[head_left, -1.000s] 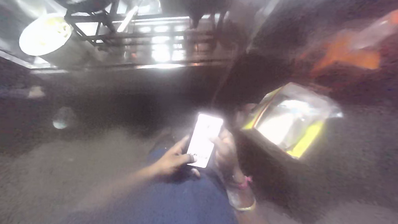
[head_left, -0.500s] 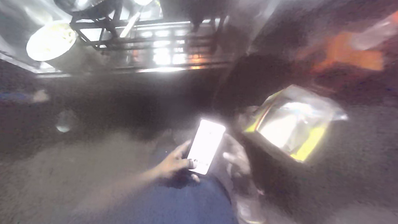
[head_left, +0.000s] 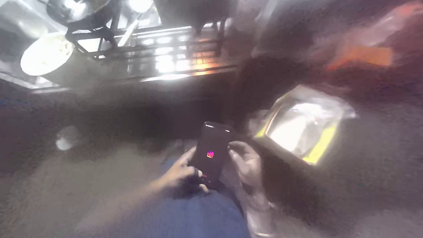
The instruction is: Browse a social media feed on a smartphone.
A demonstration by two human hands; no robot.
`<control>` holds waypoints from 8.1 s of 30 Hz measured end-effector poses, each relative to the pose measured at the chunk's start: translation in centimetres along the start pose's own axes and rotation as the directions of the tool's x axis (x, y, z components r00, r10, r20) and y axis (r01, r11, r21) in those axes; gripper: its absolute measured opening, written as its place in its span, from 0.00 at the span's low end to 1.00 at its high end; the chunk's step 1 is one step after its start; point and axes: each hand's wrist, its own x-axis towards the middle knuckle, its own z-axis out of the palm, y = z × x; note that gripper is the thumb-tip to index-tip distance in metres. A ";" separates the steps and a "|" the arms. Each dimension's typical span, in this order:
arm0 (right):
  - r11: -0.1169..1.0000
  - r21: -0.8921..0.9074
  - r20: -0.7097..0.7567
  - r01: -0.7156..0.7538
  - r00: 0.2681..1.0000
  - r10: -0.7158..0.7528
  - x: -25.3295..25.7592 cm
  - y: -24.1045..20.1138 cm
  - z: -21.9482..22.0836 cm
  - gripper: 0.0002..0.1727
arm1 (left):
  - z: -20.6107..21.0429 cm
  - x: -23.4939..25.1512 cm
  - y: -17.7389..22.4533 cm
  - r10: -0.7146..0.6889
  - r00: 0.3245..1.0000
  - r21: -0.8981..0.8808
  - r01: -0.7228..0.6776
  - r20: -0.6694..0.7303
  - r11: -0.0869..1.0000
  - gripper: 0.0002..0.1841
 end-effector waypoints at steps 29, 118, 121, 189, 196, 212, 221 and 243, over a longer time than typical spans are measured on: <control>0.259 -0.456 -0.303 -0.851 0.422 0.854 -15.3 29.7 -19.5 0.16 | 3.2 -1.7 2.0 0.055 0.994 -0.271 -0.027 0.095 0.962 0.32; 0.259 -0.491 -0.292 -0.832 0.437 0.851 -11.8 25.8 -15.5 0.17 | 3.5 -1.4 2.1 -0.016 0.997 -0.344 0.043 0.081 0.938 0.33; 0.264 -0.485 -0.292 -0.833 0.440 0.849 -12.0 26.1 -15.7 0.18 | 3.5 -1.4 2.2 -0.026 0.998 -0.305 0.044 0.063 0.951 0.27; 0.294 -0.498 -0.283 -0.816 0.473 0.834 -12.3 25.6 -15.3 0.17 | 2.6 -1.8 1.4 0.179 0.984 -0.155 -0.174 0.018 0.972 0.39; 0.281 -0.509 -0.284 -0.813 0.467 0.837 -12.1 25.5 -14.9 0.18 | 3.0 -2.0 1.6 0.093 0.990 -0.129 -0.106 -0.102 0.986 0.25; 0.274 -0.550 -0.279 -0.789 0.482 0.830 -12.7 26.3 -15.5 0.17 | 2.4 -1.8 1.3 0.129 0.992 -0.002 -0.129 -0.016 0.992 0.53; 0.285 -0.537 -0.276 -0.794 0.485 0.830 -12.8 27.0 -16.2 0.18 | 2.4 -1.6 1.1 0.143 0.990 -0.002 -0.143 0.005 0.990 0.52; 0.261 -0.534 -0.276 -0.804 0.458 0.845 -12.1 25.8 -15.2 0.18 | 2.4 -1.1 1.2 0.130 0.983 -0.044 -0.137 -0.129 0.990 0.14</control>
